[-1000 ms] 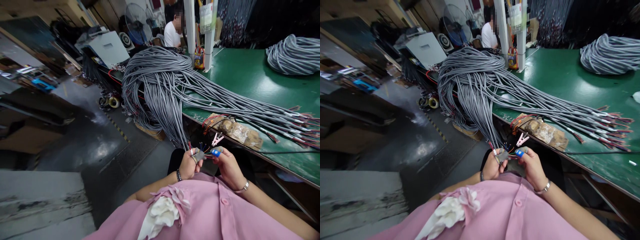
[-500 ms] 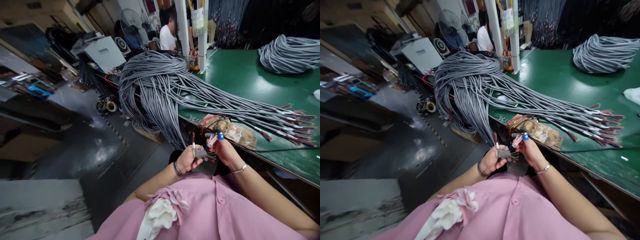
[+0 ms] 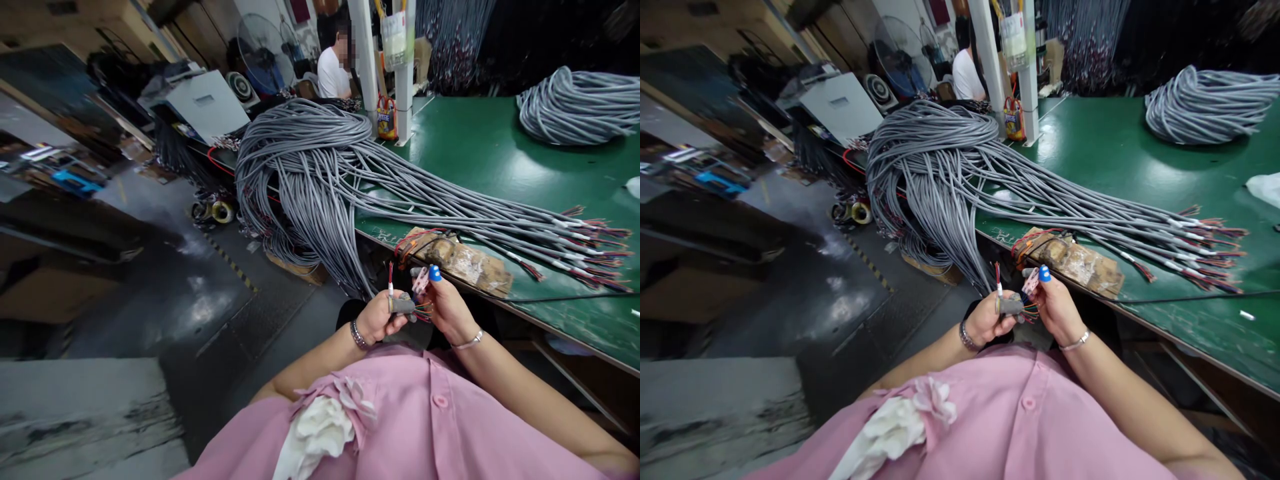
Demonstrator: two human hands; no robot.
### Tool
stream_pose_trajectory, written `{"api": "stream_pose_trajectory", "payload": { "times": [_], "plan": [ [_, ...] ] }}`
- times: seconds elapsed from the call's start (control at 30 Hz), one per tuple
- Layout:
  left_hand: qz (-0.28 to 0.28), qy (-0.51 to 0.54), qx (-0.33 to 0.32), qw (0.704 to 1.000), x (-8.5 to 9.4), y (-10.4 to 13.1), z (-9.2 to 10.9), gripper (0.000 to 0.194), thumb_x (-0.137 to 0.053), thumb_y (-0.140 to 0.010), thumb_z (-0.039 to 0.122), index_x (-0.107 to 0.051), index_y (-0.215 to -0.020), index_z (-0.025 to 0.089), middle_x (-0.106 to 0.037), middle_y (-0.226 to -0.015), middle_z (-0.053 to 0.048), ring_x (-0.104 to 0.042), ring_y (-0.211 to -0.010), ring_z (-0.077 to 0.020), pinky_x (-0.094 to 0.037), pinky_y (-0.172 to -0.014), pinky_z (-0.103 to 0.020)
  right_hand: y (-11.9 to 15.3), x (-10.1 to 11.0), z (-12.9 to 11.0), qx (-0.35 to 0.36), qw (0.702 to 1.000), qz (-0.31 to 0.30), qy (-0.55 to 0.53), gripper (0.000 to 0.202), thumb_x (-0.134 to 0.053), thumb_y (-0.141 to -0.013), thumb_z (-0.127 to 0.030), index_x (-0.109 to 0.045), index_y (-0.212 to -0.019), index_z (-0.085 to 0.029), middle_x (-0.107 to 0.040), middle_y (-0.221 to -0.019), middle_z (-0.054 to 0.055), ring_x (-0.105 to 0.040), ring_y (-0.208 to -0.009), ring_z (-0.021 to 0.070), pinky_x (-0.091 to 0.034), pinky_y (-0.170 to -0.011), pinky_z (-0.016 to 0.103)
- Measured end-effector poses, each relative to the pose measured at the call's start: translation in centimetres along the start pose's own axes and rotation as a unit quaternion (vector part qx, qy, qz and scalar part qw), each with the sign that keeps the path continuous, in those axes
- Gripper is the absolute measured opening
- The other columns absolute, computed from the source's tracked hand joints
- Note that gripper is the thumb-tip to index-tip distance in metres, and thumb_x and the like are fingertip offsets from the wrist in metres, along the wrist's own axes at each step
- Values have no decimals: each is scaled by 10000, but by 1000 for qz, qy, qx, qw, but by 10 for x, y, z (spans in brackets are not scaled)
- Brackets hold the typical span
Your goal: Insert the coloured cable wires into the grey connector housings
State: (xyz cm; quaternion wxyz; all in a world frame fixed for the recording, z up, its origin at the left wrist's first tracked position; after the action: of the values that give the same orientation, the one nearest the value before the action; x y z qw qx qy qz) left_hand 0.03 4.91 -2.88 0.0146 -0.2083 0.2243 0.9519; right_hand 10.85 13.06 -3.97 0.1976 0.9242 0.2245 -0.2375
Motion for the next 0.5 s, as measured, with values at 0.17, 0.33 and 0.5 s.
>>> {"api": "stream_pose_trajectory", "payload": {
  "times": [0.17,0.33,0.5],
  "plan": [
    [-11,-25,15,1000,0,-1,-4,270,-664,-670,378,-590,-637,120,-457,-380,46,-289,-250,-28,-152,-277,-171,1,-2,0,-2,1000,-13,-9,482,-626,-698,-677,-619,-735,-196,-572,-660,9,-478,-562,128,-410,-550,276],
    [-12,-29,7,999,0,5,-5,273,-655,-683,383,-583,-641,122,-455,-380,47,-292,-250,-31,-155,-275,-171,5,-1,2,-53,997,-36,-52,470,-583,-736,-676,-625,-781,-210,-594,-705,12,-481,-554,124,-409,-515,251],
    [10,-36,-17,999,-3,19,-10,296,-647,-706,401,-561,-620,131,-467,-379,42,-296,-247,-36,-158,-269,-173,7,2,0,-98,984,-91,-117,473,-544,-782,-657,-668,-843,-205,-648,-786,33,-543,-613,122,-446,-535,229]
  ]
}}
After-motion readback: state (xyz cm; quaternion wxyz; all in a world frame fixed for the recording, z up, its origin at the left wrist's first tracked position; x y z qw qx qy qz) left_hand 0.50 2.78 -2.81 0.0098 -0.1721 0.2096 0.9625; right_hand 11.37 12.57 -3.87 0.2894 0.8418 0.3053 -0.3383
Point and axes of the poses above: each hand's wrist, its own y-axis away from the middle knuckle, its own x-axis out of the back of the hand, z = x × y, the point moved 3 cm from there along -y, towards the middle knuckle
